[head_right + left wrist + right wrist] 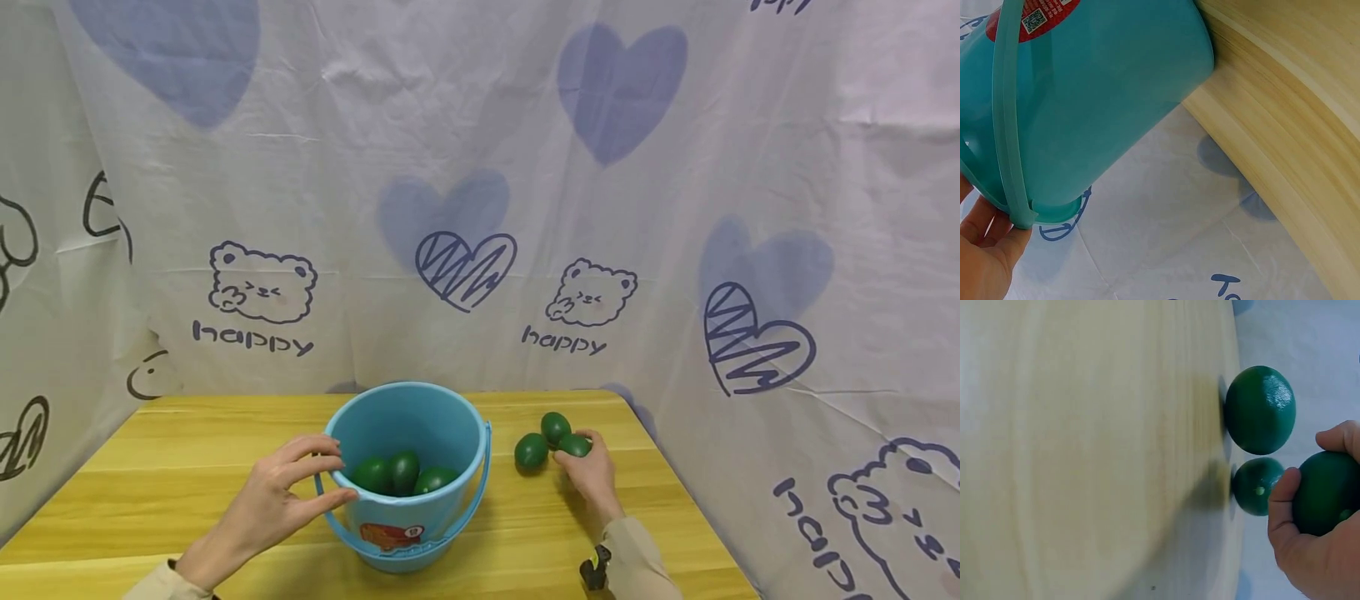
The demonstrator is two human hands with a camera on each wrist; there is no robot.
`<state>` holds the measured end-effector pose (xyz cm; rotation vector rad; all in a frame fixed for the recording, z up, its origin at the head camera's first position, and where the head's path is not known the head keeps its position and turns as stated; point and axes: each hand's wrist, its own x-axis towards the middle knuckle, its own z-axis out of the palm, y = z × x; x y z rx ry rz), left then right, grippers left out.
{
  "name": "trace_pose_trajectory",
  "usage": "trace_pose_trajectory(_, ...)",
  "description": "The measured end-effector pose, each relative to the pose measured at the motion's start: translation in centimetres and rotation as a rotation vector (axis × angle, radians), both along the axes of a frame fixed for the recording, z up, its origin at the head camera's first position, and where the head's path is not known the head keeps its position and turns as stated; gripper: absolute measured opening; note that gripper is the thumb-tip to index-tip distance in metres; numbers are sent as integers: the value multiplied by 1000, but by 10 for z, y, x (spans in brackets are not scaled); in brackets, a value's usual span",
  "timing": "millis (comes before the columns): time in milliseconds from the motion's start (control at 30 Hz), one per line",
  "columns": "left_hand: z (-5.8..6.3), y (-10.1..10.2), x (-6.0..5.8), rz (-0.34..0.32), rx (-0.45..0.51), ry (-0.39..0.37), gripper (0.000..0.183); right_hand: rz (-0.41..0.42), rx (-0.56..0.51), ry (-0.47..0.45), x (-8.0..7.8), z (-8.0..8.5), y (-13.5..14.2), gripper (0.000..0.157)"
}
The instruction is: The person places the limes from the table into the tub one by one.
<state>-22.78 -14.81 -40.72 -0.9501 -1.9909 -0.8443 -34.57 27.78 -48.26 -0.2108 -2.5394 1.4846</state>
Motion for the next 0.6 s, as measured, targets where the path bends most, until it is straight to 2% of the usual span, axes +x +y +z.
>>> trace_pose_trajectory(133, -1, 0, -1, -4, 2, 7, 29, -11, -17, 41, -1, 7, -4, 60)
trace_pose_trajectory(233, 0, 0, -1, 1, 0, 3, 29, 0, -67, 58, 0, 15, -9, 58)
trace_pose_trajectory(467, 1, 1, 1, 11, -4, -5, 29, -1, -47, 78, 3, 31, -18, 56)
trace_pose_trajectory(600, 1, 1, 1, 12, -3, -3, 29, 19, -85, 99, 4, 38, -24, 56)
